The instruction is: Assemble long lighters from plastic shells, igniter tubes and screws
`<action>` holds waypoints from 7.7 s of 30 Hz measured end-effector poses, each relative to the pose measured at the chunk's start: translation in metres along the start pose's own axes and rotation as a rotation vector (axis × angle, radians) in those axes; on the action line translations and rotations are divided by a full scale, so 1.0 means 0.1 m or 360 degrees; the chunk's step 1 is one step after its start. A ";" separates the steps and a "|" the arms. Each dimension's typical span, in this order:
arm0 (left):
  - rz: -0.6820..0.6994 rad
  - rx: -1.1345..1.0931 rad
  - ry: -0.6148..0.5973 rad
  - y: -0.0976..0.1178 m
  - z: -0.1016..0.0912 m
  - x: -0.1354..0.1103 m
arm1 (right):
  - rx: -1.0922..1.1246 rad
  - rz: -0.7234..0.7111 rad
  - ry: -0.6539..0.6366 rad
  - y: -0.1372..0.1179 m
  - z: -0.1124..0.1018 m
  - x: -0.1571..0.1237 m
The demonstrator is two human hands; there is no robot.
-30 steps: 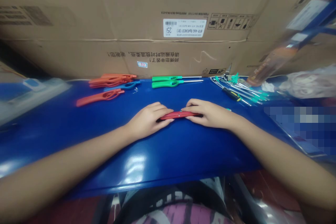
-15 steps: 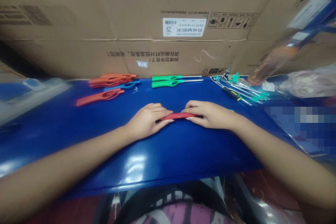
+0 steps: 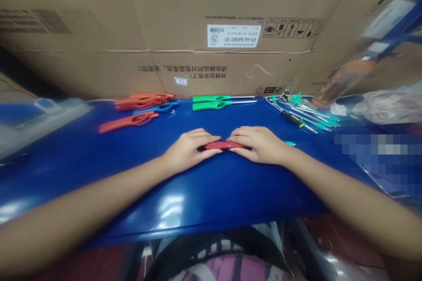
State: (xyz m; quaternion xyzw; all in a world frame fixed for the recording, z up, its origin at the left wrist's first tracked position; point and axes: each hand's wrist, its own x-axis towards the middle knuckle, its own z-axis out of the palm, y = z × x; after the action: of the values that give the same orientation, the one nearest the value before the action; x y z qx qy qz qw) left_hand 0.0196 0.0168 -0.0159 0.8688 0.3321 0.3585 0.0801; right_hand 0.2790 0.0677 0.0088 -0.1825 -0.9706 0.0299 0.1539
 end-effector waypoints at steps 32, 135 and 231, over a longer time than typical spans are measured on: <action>-0.0012 -0.0036 0.0125 0.05 -0.08 0.01 | 0.0106 0.0158 0.0022 0.19 -0.25 -0.13; -0.0249 0.0028 -0.0077 -0.20 -0.14 0.03 | -0.0301 0.0429 0.0062 0.68 -0.43 -0.31; -0.0572 -0.0199 0.0021 0.00 -0.03 0.04 | -0.0037 0.0252 0.0135 0.34 -0.10 -0.14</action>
State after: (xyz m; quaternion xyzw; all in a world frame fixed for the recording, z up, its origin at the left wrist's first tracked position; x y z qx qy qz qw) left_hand 0.0195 0.0185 -0.0111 0.7865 0.4595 0.3640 0.1947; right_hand 0.3063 0.0949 0.0109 -0.2615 -0.9460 0.0230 0.1899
